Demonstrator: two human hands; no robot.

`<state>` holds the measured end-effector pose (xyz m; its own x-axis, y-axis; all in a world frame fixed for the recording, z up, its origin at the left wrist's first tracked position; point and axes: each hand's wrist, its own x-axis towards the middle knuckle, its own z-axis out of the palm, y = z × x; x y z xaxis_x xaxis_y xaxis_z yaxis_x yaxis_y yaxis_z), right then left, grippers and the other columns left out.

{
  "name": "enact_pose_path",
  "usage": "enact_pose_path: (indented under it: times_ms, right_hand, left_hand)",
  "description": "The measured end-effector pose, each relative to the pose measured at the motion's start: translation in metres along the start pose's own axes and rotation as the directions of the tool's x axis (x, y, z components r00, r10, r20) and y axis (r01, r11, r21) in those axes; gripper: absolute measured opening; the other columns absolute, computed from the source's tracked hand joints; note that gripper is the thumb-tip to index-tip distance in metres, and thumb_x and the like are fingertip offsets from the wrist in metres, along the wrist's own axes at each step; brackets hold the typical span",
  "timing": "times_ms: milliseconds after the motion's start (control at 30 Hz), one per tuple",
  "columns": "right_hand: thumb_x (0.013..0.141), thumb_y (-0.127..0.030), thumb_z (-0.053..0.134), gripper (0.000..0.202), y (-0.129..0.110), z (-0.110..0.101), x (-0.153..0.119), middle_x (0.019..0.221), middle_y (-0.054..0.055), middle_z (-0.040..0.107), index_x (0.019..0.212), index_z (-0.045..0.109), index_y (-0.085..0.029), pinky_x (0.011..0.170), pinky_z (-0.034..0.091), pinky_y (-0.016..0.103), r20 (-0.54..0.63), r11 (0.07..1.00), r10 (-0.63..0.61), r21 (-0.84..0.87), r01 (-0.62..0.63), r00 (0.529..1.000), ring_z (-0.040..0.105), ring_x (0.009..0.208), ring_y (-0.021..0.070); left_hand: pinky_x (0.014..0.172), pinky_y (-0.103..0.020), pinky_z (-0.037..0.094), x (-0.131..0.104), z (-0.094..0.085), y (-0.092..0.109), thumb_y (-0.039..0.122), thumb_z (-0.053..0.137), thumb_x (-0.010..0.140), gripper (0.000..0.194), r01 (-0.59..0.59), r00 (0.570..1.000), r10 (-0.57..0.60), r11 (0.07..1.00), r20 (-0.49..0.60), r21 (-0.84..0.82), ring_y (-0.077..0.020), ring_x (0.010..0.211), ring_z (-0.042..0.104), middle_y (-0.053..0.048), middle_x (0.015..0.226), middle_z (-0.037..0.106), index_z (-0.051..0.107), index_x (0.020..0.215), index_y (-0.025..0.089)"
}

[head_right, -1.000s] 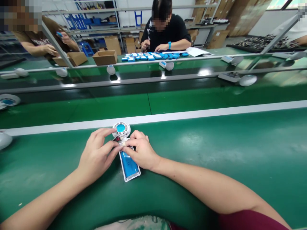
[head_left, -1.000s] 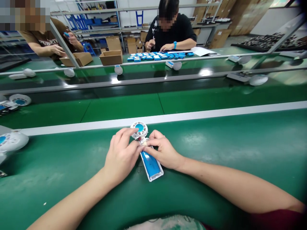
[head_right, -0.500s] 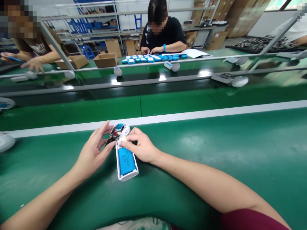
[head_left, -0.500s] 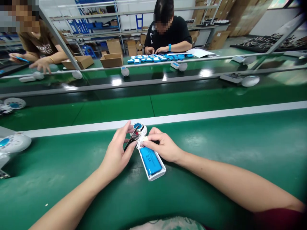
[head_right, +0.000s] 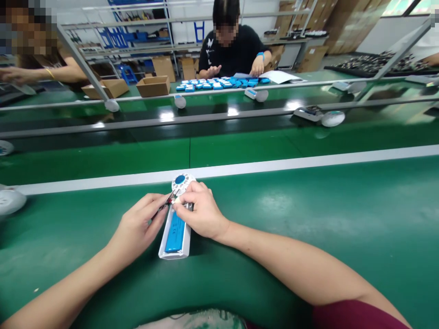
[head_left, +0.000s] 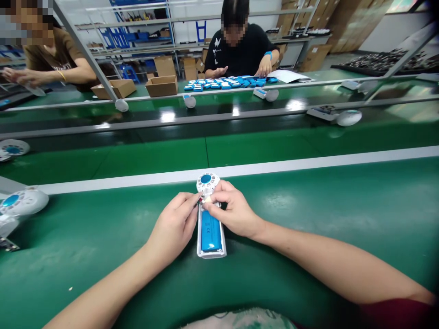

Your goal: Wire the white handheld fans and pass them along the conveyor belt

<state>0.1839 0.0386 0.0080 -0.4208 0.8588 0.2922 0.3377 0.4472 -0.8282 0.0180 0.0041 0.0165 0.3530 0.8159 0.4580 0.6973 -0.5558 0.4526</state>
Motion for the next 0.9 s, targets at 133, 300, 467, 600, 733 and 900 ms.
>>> enact_pose_path:
  times_ms: [133,300,467,600,733,900]
  right_hand:
    - [0.075,-0.018,0.055,0.015,-0.001,-0.001,-0.001,0.072,0.000,0.045,0.060,0.058,-0.016,0.074,0.035,0.030,0.011,1.000,-0.015,0.002,0.015,1.000,0.043,0.074,0.0133]
    - [0.076,-0.018,0.056,0.015,0.000,-0.002,-0.003,0.070,0.000,0.043,0.062,0.059,-0.015,0.076,0.035,0.031,0.032,0.999,-0.043,0.002,0.043,0.999,0.042,0.073,0.0127]
    - [0.078,-0.018,0.054,0.013,-0.002,-0.004,-0.004,0.072,0.000,0.043,0.068,0.063,-0.016,0.076,0.035,0.031,0.117,0.998,-0.028,0.052,0.022,0.993,0.043,0.073,0.0123]
    - [0.079,-0.017,0.052,0.014,0.000,-0.005,-0.005,0.074,0.001,0.044,0.070,0.063,-0.016,0.076,0.036,0.030,0.099,0.999,-0.017,0.052,0.012,0.995,0.043,0.075,0.0127]
    - [0.081,-0.018,0.049,0.020,0.002,0.000,-0.009,0.072,0.002,0.046,0.063,0.057,-0.015,0.075,0.036,0.031,0.096,1.000,-0.028,-0.009,0.029,0.995,0.043,0.076,0.0140]
    - [0.084,-0.030,0.044,0.021,0.017,-0.007,-0.010,0.085,0.006,0.055,0.078,0.061,-0.019,0.079,0.040,0.035,0.145,0.999,-0.027,-0.041,0.033,0.989,0.049,0.089,0.0199]
  left_hand:
    - [0.071,-0.025,0.048,-0.002,-0.001,0.000,0.012,0.043,0.083,0.029,-0.037,0.999,0.037,0.999,0.027,0.022,-0.0135,0.084,0.054,-0.008,0.094,0.055,0.049,0.112,0.013]
    - [0.074,-0.024,0.048,-0.005,0.000,-0.002,0.009,0.043,0.083,0.033,-0.051,0.999,0.051,0.998,0.010,-0.039,-0.0127,0.088,0.053,-0.008,0.097,0.054,0.047,0.115,0.015]
    - [0.078,-0.029,0.047,-0.009,0.004,-0.005,0.005,0.045,0.081,0.044,-0.133,0.991,0.134,0.989,-0.011,0.067,-0.0158,0.093,0.051,-0.010,0.103,0.053,0.041,0.123,0.016]
    - [0.078,-0.031,0.047,-0.010,0.007,-0.005,0.002,0.046,0.079,0.049,-0.212,0.977,0.214,0.973,-0.014,0.094,-0.0177,0.095,0.050,-0.011,0.105,0.054,0.038,0.126,0.015]
    - [0.079,-0.033,0.047,-0.018,0.014,-0.008,0.001,0.046,0.078,0.053,-0.239,0.971,0.241,0.967,-0.010,0.091,-0.0193,0.097,0.049,-0.013,0.106,0.053,0.034,0.128,0.013]
    - [0.077,-0.029,0.047,-0.008,0.033,-0.005,0.014,0.042,0.084,0.039,-0.225,0.974,0.228,0.953,0.009,0.202,-0.0179,0.093,0.052,-0.012,0.105,0.057,0.040,0.123,0.009]
